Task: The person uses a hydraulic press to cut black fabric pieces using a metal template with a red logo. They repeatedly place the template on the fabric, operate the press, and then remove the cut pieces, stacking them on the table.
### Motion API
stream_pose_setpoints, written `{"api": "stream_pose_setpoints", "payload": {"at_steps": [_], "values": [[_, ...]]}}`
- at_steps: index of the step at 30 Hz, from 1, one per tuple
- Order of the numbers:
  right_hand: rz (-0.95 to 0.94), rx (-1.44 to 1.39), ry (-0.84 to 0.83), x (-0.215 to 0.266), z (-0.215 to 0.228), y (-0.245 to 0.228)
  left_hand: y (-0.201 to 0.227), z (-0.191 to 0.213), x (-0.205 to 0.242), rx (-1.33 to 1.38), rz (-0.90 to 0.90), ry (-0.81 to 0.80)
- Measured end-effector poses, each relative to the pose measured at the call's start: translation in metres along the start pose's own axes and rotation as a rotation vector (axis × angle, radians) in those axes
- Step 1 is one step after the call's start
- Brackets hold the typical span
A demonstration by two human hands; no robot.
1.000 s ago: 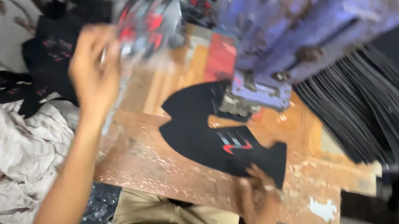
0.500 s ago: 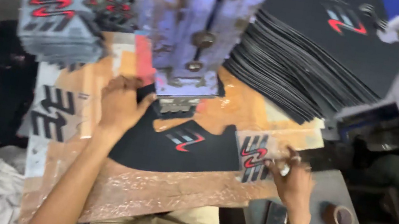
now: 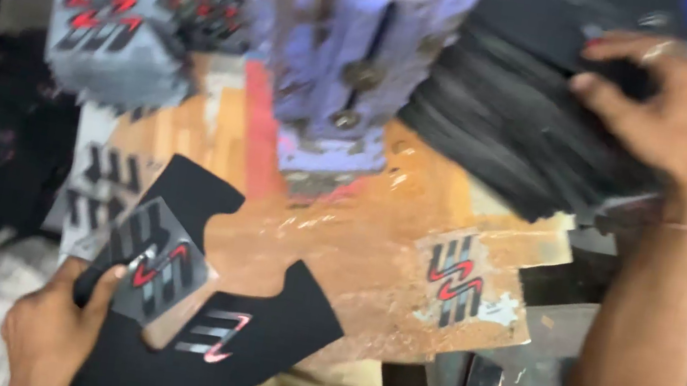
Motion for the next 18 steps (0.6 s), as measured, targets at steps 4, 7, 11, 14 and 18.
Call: {"api": "stream_pose_setpoints", "payload": {"at_steps": [4, 7, 11, 14, 18], "values": [[-0.255, 0.061, -0.039, 0.024, 0.008, 0.042, -0.049, 0.013, 0.013, -0.154, 0.093, -0.017], [-0.161, 0.052, -0.049, 0.06, 0.005, 0.017, -0.027, 0.044, 0.018, -0.207, 0.095, 0.055], [-0.047, 0.075, -0.015, 0.104, -0.034, -0.137, 0.035, 0.057, 0.014, 0.123, -0.057, 0.314], [0.029, 0.112, 0.014, 0.168, -0.108, -0.212, 0.089, 0.047, -0.009, 1.298, -0.119, -0.341], [-0.076, -0.248, -0.712, 0.2, -0.148, -0.271, 0.112, 0.006, -0.051, 1.38, 0.029, -0.829]]}}
Point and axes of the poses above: each hand's wrist, its own x-axis away from the middle knuckle, its own z-axis out of the back of the hand, y = z × x, the point moved 1 cm from there along -x, towards the middle knuckle
